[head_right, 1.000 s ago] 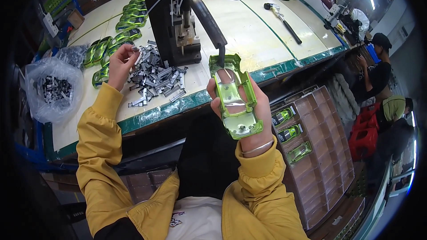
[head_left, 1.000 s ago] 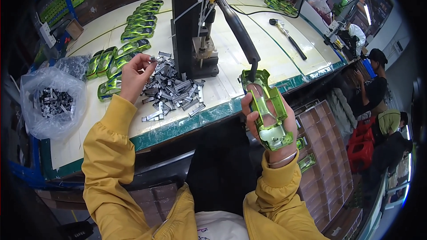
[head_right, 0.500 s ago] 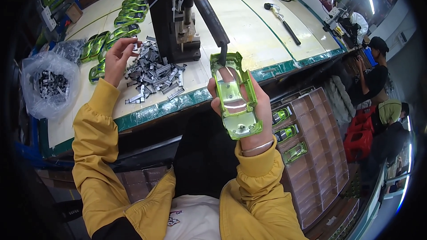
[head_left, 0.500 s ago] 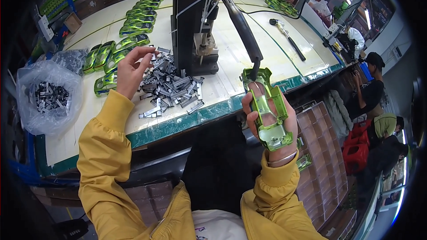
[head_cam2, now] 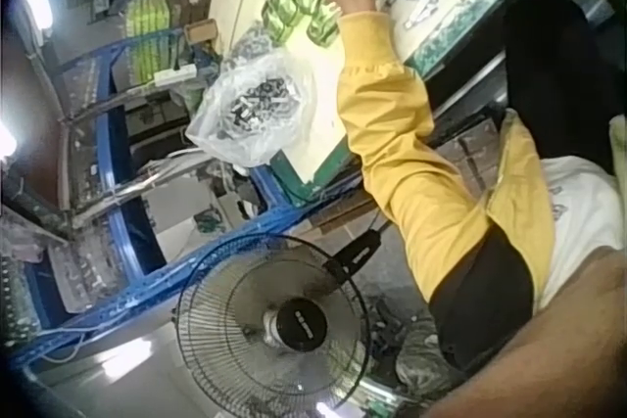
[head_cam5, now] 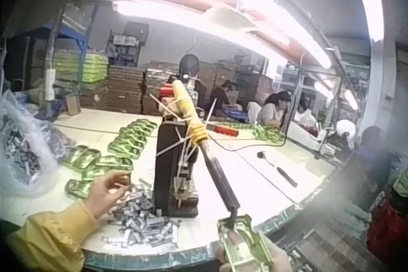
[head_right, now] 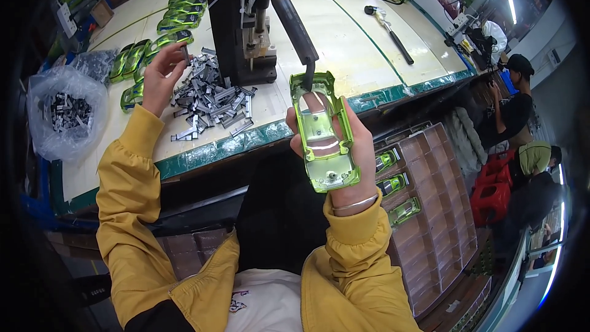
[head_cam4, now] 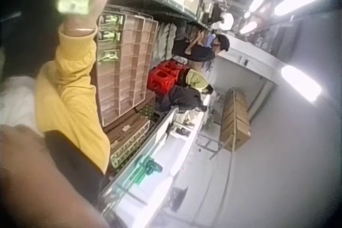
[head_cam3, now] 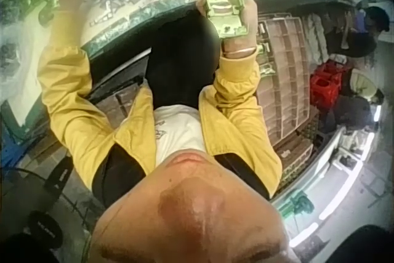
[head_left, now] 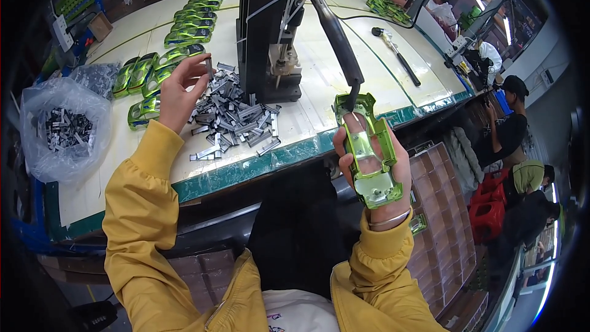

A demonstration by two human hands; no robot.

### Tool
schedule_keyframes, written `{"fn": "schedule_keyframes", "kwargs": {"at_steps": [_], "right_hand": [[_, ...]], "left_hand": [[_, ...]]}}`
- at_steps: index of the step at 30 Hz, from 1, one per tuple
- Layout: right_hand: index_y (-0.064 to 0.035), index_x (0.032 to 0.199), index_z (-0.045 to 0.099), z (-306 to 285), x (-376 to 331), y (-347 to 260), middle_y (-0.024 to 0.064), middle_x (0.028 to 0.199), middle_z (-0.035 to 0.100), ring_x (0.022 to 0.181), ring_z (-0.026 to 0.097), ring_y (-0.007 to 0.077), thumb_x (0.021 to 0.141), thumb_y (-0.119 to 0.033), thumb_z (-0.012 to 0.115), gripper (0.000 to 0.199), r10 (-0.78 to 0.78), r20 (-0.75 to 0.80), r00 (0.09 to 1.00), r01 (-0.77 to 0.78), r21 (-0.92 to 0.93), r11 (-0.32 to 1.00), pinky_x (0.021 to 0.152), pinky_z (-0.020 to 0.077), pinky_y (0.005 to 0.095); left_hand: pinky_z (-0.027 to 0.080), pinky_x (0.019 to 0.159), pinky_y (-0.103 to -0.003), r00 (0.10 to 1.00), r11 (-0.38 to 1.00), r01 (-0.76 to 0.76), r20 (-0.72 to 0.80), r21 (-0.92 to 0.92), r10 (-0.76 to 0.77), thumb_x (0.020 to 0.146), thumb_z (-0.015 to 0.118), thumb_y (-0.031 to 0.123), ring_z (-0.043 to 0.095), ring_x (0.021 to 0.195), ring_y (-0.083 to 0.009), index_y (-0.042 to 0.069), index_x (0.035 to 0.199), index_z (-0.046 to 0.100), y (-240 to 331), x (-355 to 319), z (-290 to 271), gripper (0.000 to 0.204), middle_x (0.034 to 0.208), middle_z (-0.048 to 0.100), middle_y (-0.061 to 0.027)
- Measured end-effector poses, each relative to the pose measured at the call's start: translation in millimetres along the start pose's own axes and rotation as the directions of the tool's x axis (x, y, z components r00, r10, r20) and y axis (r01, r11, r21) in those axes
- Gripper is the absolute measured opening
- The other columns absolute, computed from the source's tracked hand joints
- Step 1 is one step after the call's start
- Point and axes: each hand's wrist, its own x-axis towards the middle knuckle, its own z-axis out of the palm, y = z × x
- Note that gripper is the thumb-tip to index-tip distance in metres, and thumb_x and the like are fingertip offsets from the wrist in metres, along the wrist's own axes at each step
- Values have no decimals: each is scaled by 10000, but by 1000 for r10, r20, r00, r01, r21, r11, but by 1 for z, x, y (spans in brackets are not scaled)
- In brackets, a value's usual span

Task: The person assembles toy car bodies by hand, inserting metal components into plastic toy car shells.

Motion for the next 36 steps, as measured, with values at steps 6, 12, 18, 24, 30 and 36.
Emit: {"fn": "schedule_keyframes", "kwargs": {"at_steps": [6, 12, 18, 24, 30, 36], "right_hand": [[28, 1066, 464, -5, 4, -1, 182, 1011, 508, 976, 492, 304, 907, -283, 306, 384, 17, -12, 1000, -17, 48, 999, 629, 528, 386], [26, 1088, 452, -15, 11, 6, 176, 1036, 488, 976, 485, 290, 902, -303, 313, 403, 146, -13, 989, -145, 75, 987, 657, 519, 387], [21, 1089, 463, -9, 8, 9, 167, 1071, 473, 1007, 449, 290, 895, -306, 343, 399, 177, 43, 983, -182, 165, 969, 681, 484, 377], [12, 1085, 468, -5, 4, 8, 156, 1061, 480, 1009, 447, 278, 887, -301, 366, 384, 203, 61, 977, -212, 248, 945, 689, 470, 365], [8, 1066, 475, -3, 5, 6, 152, 1050, 483, 1004, 450, 267, 886, -294, 371, 367, 212, 63, 975, -221, 286, 932, 683, 470, 359], [9, 1060, 476, -3, 2, 2, 150, 1051, 482, 1006, 447, 265, 885, -284, 375, 356, 217, 57, 975, -224, 284, 932, 674, 469, 355]], "left_hand": [[473, 708, -223, 997, 988, 35, -56, -151, -44, 753, 585, 16, 585, 776, -116, 20, 1039, 510, -8, 0, 2, 295, 844, 602, -62], [455, 652, -196, 987, 973, 158, -14, -169, -163, 772, 584, 38, 540, 685, -73, -6, 954, 545, -1, 0, -1, 191, 888, 585, -49], [445, 580, -189, 993, 968, 77, -65, -237, -95, 778, 588, 55, 509, 630, -64, -3, 907, 548, -2, 2, -3, 147, 816, 575, -44], [459, 525, -201, 993, 962, 63, -75, -265, -86, 764, 610, 62, 523, 612, -71, 20, 800, 500, -4, 3, -3, 123, 707, 552, -28], [459, 514, -204, 990, 958, 87, -81, -271, -113, 766, 611, 74, 540, 620, -80, 34, 772, 499, -6, 1, -3, 119, 701, 552, -19], [448, 528, -201, 986, 969, 112, -97, -221, -136, 763, 615, 85, 542, 628, -74, 33, 748, 509, 1, 1, -3, 119, 710, 558, -14]]}}
